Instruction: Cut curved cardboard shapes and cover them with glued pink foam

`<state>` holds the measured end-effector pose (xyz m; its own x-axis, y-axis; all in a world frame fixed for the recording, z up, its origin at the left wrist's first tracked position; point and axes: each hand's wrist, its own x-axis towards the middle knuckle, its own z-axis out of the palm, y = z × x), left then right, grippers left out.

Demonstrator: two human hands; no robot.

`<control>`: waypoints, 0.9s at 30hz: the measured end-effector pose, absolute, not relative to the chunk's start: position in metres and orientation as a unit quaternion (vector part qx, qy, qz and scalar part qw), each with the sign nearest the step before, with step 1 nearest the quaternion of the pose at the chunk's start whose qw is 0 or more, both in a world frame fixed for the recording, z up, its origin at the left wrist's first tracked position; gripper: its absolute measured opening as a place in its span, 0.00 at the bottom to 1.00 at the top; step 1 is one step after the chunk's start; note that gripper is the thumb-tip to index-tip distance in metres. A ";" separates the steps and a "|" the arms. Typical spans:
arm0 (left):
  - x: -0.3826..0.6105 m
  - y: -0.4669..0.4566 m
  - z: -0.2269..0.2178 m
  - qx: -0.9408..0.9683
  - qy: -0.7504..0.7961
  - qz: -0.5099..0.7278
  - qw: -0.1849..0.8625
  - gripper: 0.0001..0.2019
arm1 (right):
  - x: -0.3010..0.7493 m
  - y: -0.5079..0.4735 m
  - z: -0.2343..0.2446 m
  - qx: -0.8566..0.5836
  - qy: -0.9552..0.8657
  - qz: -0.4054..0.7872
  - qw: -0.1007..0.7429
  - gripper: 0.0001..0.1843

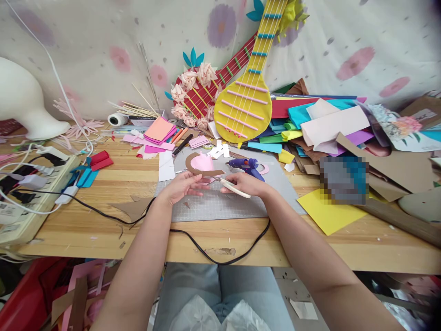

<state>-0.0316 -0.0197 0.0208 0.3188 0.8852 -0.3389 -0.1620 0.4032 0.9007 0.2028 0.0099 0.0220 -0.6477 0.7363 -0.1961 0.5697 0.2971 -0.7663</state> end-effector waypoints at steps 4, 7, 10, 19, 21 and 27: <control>-0.040 -0.016 0.019 0.381 0.478 0.435 0.661 0.12 | 0.204 0.011 0.022 -0.403 -0.796 0.441 0.097 0.27; -0.041 -0.012 0.017 0.374 0.483 0.496 0.617 0.08 | 0.205 0.011 0.022 -0.400 -0.800 0.440 0.085 0.27; -0.039 -0.011 0.017 0.377 0.485 0.521 0.593 0.07 | 0.206 0.011 0.024 -0.393 -0.811 0.427 0.078 0.26; -0.033 -0.011 0.017 0.390 0.483 0.544 0.565 0.11 | 0.206 0.009 0.028 -0.394 -0.798 0.450 0.082 0.26; -0.032 -0.011 0.017 0.387 0.483 0.548 0.562 0.11 | 0.206 0.009 0.027 -0.390 -0.796 0.454 0.091 0.26; -0.030 -0.010 0.017 0.374 0.486 0.554 0.564 0.11 | 0.205 0.009 0.025 -0.399 -0.803 0.430 0.104 0.26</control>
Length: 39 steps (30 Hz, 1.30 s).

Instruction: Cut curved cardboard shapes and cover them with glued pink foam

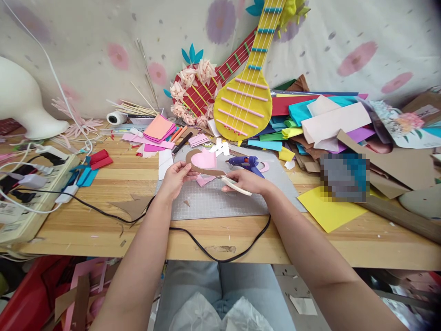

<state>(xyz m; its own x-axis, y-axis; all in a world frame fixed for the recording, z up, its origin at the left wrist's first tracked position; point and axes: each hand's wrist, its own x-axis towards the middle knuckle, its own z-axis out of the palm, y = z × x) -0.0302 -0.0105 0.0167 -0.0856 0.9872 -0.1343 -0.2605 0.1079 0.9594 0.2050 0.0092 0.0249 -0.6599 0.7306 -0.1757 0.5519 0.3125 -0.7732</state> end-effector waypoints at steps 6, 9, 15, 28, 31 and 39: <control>-0.030 -0.011 0.016 0.383 0.481 0.535 0.580 0.09 | 0.207 0.009 0.025 -0.401 -0.811 0.414 0.102 0.26; -0.030 -0.012 0.016 0.389 0.480 0.530 0.580 0.09 | 0.208 0.009 0.026 -0.386 -0.810 0.432 0.093 0.26; -0.029 -0.011 0.014 0.392 0.476 0.544 0.570 0.10 | 0.206 0.007 0.028 -0.388 -0.799 0.449 0.096 0.27; -0.027 -0.011 0.014 0.344 0.467 0.558 0.593 0.07 | 0.203 0.007 0.028 -0.413 -0.814 0.394 0.108 0.24; -0.026 -0.012 0.015 0.342 0.469 0.553 0.597 0.08 | 0.203 0.007 0.028 -0.417 -0.820 0.376 0.110 0.25; -0.026 -0.012 0.016 0.334 0.466 0.553 0.604 0.08 | 0.199 0.006 0.025 -0.410 -0.820 0.381 0.121 0.25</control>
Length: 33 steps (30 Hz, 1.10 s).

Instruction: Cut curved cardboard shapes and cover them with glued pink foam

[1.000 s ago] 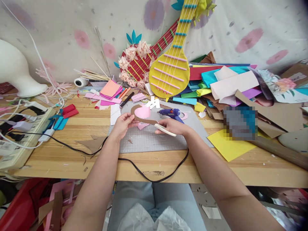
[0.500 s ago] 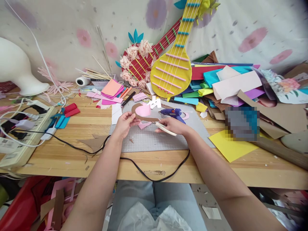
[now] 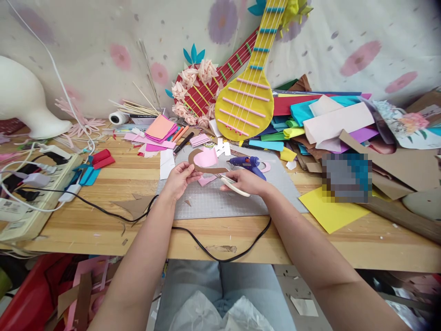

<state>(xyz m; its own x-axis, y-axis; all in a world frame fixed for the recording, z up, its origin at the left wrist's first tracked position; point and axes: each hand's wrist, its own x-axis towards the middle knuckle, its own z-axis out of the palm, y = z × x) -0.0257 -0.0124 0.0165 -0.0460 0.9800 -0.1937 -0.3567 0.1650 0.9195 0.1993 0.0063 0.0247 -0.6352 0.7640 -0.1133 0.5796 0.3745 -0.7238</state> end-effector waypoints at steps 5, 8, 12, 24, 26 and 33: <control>-0.026 -0.012 0.016 0.331 0.466 0.555 0.604 0.09 | 0.198 0.005 0.026 -0.418 -0.822 0.366 0.129 0.25; -0.026 -0.012 0.015 0.328 0.462 0.558 0.606 0.08 | 0.199 0.005 0.026 -0.424 -0.821 0.360 0.130 0.24; -0.026 -0.011 0.014 0.323 0.456 0.564 0.609 0.07 | 0.199 0.006 0.023 -0.421 -0.826 0.348 0.137 0.24; -0.022 -0.011 0.014 0.329 0.450 0.560 0.613 0.08 | 0.196 0.007 0.020 -0.434 -0.817 0.354 0.140 0.26; -0.022 -0.011 0.015 0.326 0.450 0.563 0.612 0.08 | 0.194 0.006 0.019 -0.438 -0.816 0.347 0.146 0.26; -0.021 -0.011 0.015 0.318 0.447 0.566 0.616 0.08 | 0.193 0.006 0.017 -0.452 -0.821 0.321 0.141 0.26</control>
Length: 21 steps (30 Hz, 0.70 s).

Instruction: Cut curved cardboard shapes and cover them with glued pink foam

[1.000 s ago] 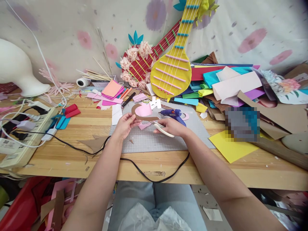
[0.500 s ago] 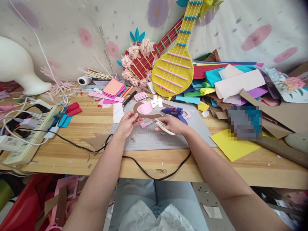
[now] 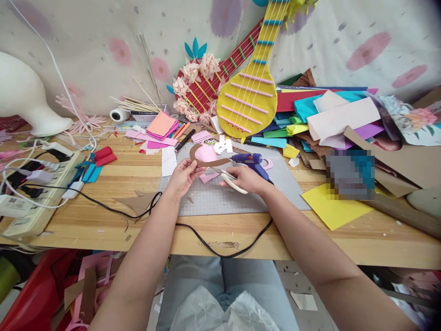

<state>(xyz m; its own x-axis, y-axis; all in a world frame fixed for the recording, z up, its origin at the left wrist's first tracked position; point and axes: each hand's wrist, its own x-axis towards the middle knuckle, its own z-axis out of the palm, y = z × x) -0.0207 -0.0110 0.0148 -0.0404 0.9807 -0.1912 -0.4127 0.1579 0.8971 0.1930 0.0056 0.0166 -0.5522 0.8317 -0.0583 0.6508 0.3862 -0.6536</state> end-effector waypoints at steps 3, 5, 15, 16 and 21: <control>-0.018 -0.012 0.016 0.308 0.447 0.566 0.620 0.07 | 0.194 0.006 0.016 -0.449 -0.822 0.318 0.145 0.27; -0.017 -0.012 0.016 0.305 0.447 0.567 0.621 0.07 | 0.194 0.006 0.016 -0.446 -0.822 0.321 0.152 0.27; -0.017 -0.011 0.011 0.298 0.436 0.575 0.624 0.07 | 0.193 0.006 0.010 -0.450 -0.817 0.328 0.150 0.27; -0.017 -0.011 0.011 0.298 0.435 0.575 0.625 0.07 | 0.192 0.006 0.010 -0.450 -0.817 0.328 0.151 0.26; -0.016 -0.011 0.011 0.287 0.434 0.578 0.628 0.07 | 0.190 0.006 0.012 -0.454 -0.809 0.342 0.151 0.25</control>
